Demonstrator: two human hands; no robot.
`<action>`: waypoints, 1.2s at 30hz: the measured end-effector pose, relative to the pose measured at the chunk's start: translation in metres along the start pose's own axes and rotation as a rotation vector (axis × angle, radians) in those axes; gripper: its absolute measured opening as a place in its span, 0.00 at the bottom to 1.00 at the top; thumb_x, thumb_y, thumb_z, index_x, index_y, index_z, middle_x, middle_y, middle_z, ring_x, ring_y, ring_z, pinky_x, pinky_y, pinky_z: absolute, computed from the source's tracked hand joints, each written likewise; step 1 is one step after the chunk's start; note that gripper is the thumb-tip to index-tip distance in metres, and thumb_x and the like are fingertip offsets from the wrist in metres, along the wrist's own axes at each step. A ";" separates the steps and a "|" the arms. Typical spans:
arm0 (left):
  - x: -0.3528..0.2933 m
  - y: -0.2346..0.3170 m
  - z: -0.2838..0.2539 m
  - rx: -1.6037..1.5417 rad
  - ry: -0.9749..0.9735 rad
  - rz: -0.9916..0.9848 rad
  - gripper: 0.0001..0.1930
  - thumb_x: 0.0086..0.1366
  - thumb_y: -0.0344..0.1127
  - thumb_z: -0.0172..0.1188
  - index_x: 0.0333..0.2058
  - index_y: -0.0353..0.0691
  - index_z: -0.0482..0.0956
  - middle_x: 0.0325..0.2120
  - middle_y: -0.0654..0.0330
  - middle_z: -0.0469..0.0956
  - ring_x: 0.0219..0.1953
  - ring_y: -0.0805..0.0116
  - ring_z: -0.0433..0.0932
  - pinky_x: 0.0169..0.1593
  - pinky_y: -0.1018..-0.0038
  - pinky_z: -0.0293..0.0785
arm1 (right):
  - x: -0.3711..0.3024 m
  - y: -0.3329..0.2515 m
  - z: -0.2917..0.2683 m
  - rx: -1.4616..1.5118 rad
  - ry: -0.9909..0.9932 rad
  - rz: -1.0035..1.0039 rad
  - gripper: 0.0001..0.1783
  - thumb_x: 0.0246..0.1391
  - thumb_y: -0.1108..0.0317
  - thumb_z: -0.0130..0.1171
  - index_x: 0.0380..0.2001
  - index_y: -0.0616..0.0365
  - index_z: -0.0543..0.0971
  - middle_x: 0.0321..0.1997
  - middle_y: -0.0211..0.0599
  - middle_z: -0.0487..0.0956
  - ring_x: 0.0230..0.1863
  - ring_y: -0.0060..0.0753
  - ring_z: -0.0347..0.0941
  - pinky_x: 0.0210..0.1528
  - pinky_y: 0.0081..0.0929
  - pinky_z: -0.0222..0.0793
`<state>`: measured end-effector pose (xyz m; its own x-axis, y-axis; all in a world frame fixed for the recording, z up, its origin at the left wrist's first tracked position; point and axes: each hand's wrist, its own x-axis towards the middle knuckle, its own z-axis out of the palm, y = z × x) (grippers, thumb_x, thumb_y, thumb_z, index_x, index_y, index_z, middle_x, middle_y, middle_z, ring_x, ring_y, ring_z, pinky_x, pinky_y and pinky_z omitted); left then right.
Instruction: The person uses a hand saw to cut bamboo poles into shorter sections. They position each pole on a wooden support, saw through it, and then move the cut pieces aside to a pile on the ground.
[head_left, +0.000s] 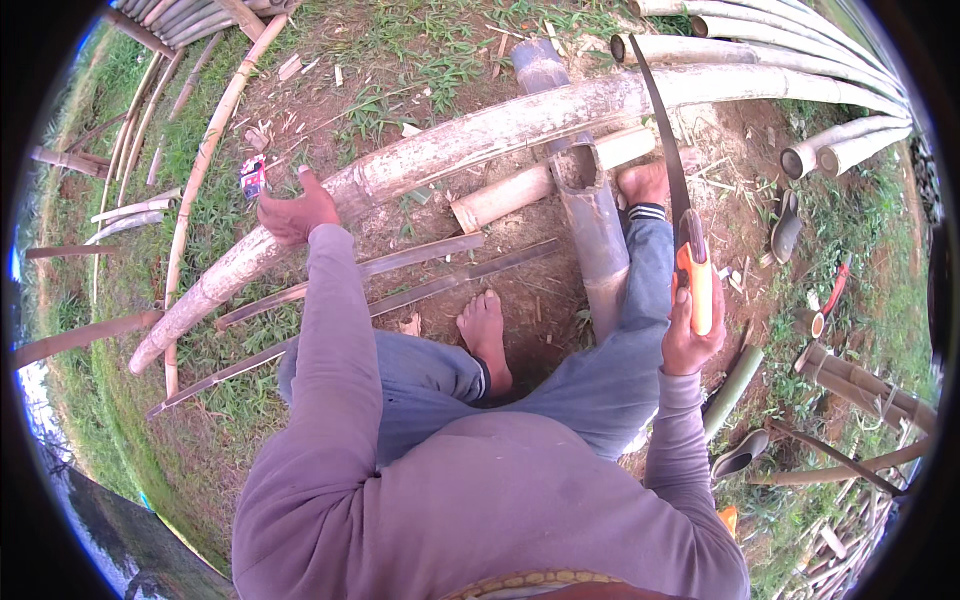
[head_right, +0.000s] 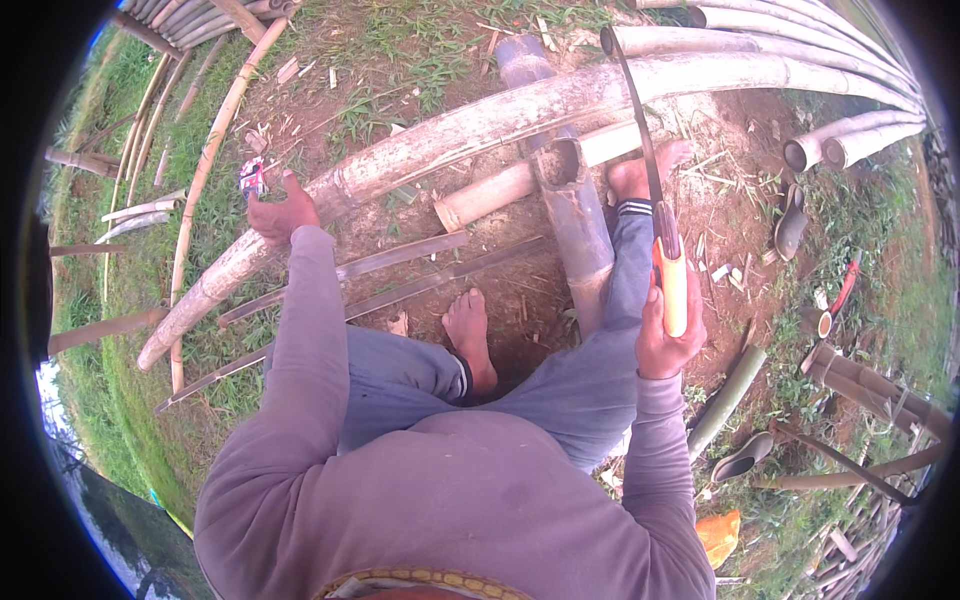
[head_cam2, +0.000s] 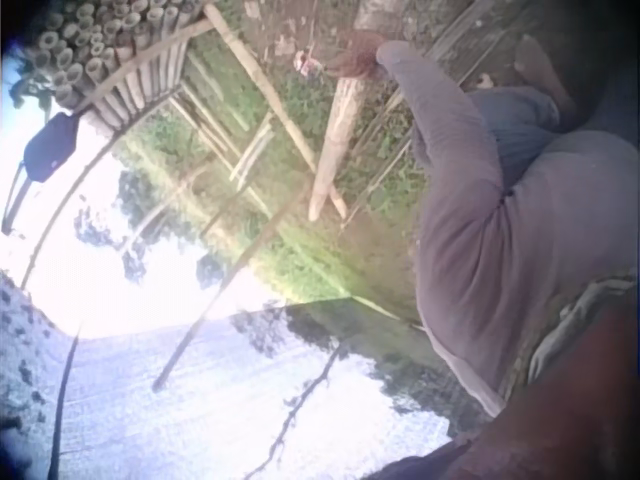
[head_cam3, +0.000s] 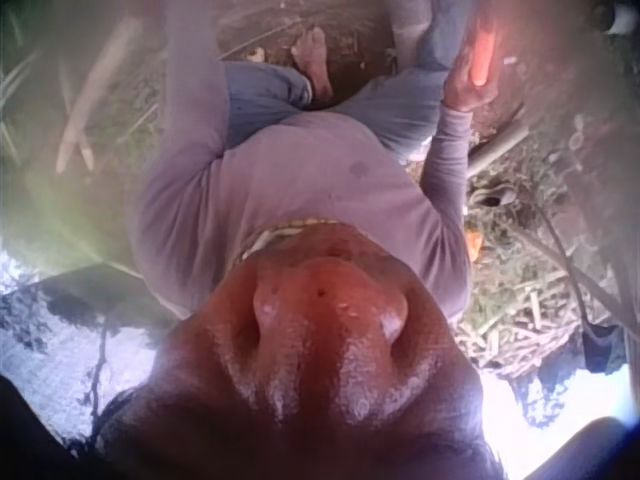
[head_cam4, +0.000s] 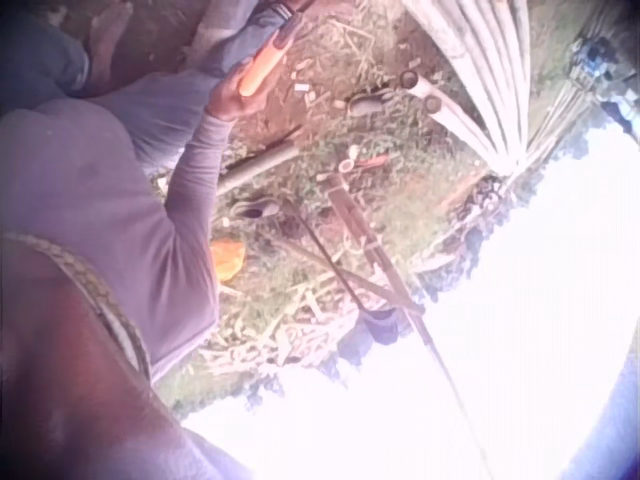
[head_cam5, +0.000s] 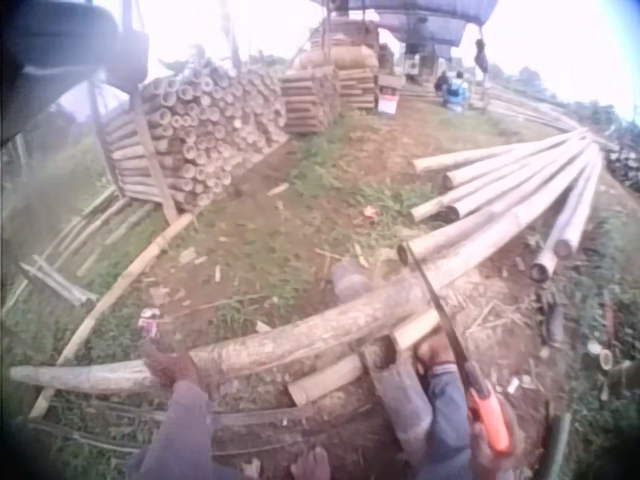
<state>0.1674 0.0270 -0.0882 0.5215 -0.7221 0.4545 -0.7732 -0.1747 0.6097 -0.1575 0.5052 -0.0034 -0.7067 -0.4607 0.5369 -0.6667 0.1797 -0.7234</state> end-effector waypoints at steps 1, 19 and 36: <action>0.006 -0.022 -0.005 0.038 0.059 -0.242 0.48 0.58 0.61 0.77 0.70 0.47 0.66 0.64 0.50 0.71 0.76 0.50 0.59 0.73 0.43 0.53 | 0.005 -0.006 0.008 -0.027 -0.006 0.010 0.28 0.64 0.76 0.67 0.66 0.71 0.75 0.60 0.55 0.84 0.58 0.44 0.85 0.59 0.40 0.81; 0.162 -0.258 -0.053 -0.698 -0.461 -1.120 0.62 0.55 0.82 0.57 0.80 0.53 0.50 0.75 0.50 0.60 0.68 0.50 0.67 0.58 0.44 0.71 | -0.001 0.108 -0.097 -1.379 -1.055 0.855 0.25 0.68 0.58 0.62 0.65 0.49 0.80 0.68 0.41 0.81 0.72 0.46 0.73 0.71 0.58 0.63; 0.120 -0.200 -0.102 -1.147 -0.489 -1.090 0.52 0.61 0.69 0.64 0.77 0.47 0.59 0.73 0.47 0.66 0.68 0.42 0.72 0.66 0.40 0.72 | 0.035 -0.087 0.347 -0.529 -0.676 -0.726 0.39 0.55 0.56 0.70 0.69 0.48 0.69 0.60 0.36 0.76 0.67 0.47 0.70 0.76 0.66 0.55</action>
<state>0.4211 0.0436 -0.0899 0.2779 -0.7665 -0.5791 0.6238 -0.3144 0.7156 -0.0420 0.1725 -0.0726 0.0560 -0.9541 0.2941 -0.9984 -0.0503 0.0268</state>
